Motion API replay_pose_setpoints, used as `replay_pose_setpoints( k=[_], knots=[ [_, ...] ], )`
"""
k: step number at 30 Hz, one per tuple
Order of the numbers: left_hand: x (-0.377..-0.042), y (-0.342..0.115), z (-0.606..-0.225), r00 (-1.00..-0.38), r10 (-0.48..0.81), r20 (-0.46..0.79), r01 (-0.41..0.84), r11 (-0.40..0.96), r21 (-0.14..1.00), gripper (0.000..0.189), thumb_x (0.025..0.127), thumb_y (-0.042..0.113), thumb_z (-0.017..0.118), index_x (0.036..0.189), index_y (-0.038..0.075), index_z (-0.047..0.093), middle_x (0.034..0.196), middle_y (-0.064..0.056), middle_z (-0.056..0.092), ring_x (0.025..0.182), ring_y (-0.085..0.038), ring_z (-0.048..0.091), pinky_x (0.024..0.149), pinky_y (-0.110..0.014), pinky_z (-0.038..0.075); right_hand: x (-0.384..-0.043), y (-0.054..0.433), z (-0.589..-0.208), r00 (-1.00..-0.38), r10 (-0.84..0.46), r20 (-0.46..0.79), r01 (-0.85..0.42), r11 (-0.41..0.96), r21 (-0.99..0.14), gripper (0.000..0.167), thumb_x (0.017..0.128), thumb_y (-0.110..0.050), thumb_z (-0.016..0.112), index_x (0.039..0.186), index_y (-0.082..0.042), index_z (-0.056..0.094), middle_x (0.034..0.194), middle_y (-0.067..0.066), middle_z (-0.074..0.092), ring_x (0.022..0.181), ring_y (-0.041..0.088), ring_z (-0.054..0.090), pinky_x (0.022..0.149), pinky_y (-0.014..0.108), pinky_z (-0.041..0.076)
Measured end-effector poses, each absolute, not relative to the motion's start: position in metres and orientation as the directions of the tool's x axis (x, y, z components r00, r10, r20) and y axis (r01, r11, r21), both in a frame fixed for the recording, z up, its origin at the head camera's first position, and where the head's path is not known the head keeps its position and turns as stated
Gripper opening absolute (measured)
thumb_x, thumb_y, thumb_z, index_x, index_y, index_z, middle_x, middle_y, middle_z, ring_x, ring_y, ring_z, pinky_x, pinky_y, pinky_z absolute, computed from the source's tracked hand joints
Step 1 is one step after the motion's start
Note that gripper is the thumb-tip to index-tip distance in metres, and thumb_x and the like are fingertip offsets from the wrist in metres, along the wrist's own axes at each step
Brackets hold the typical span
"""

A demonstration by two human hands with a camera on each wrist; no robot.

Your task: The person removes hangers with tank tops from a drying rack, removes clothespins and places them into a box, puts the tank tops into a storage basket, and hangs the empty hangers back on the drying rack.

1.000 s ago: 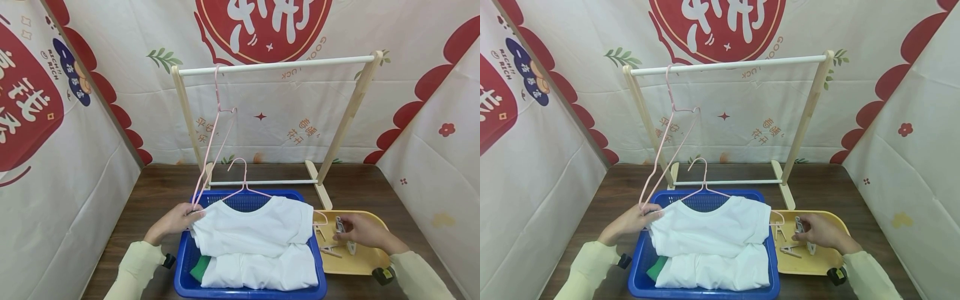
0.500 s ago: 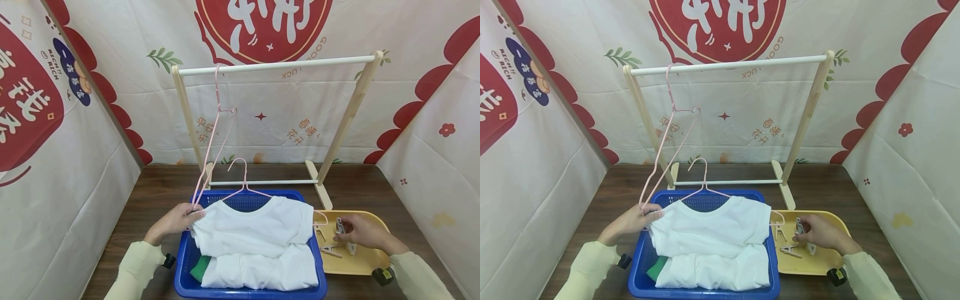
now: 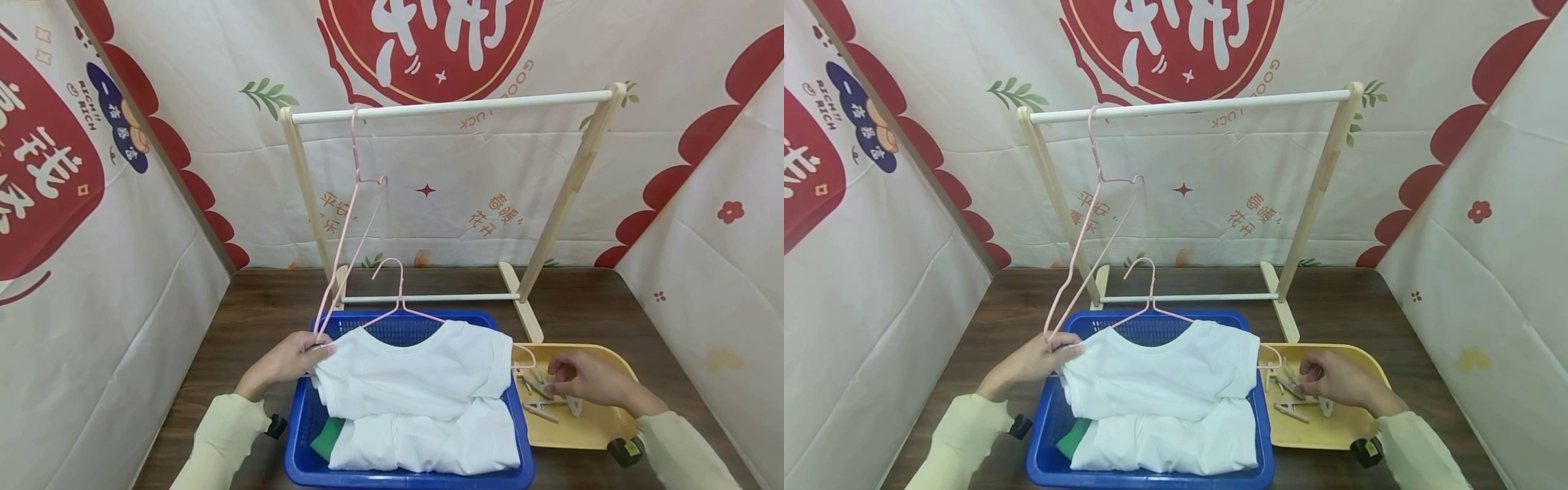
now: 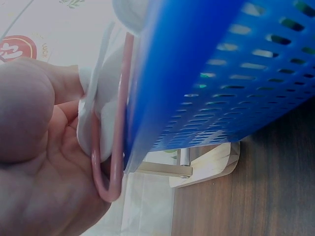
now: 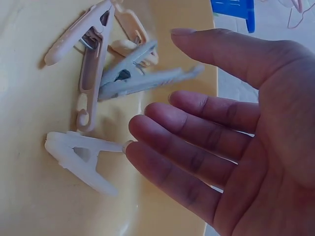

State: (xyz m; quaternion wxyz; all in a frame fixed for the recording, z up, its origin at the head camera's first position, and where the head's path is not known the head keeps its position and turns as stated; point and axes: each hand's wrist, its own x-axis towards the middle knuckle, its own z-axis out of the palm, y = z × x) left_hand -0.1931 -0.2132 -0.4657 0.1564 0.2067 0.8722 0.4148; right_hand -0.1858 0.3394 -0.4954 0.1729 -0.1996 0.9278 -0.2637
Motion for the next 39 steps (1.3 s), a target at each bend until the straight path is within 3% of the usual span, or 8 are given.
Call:
replay_pose_setpoints(
  k=[13, 23, 32, 39],
  knots=[
    [-0.191, -0.213, -0.466, -0.864, 0.487, -0.129, 0.204, 0.573, 0.794, 0.021, 0.102, 0.030, 0.056, 0.104, 0.014, 0.070, 0.081, 0.002, 0.066, 0.070, -0.013, 0.064, 0.061, -0.028, 0.056, -0.191, 0.328, -0.475, -0.907, -0.414, -0.082, -0.323, 0.806, -0.496, 0.006, 0.090, -0.016, 0.072, 0.090, -0.011, 0.070, 0.076, -0.007, 0.063, 0.066, 0.001, 0.052, 0.059, 0.021, 0.048],
    [-0.191, -0.214, -0.466, -0.870, 0.476, -0.131, 0.192, 0.571, 0.798, 0.021, 0.102, 0.030, 0.056, 0.104, 0.014, 0.070, 0.082, 0.001, 0.066, 0.072, -0.015, 0.064, 0.063, -0.029, 0.055, -0.197, 0.312, -0.444, -0.907, -0.397, 0.142, -0.415, 0.787, -0.457, 0.004, 0.089, -0.012, 0.074, 0.089, -0.012, 0.070, 0.074, -0.012, 0.061, 0.066, 0.001, 0.050, 0.058, 0.021, 0.048],
    [-0.192, -0.214, -0.465, -0.869, 0.478, -0.130, 0.195, 0.571, 0.798, 0.021, 0.102, 0.029, 0.056, 0.104, 0.014, 0.070, 0.081, 0.000, 0.066, 0.071, -0.015, 0.064, 0.062, -0.028, 0.055, -0.205, 0.291, -0.425, -0.909, -0.384, 0.161, -0.410, 0.763, -0.500, 0.007, 0.090, -0.013, 0.072, 0.097, -0.011, 0.071, 0.080, -0.007, 0.065, 0.069, 0.007, 0.053, 0.060, 0.021, 0.050],
    [-0.191, -0.214, -0.466, -0.868, 0.483, -0.117, 0.211, 0.570, 0.794, 0.020, 0.102, 0.029, 0.056, 0.102, 0.015, 0.071, 0.080, 0.002, 0.066, 0.071, -0.014, 0.064, 0.063, -0.027, 0.054, -0.209, 0.268, -0.422, -0.862, -0.438, 0.256, -0.503, 0.670, -0.547, 0.005, 0.090, -0.008, 0.071, 0.094, -0.012, 0.071, 0.080, -0.009, 0.066, 0.069, 0.006, 0.056, 0.059, 0.022, 0.051]
  ],
)
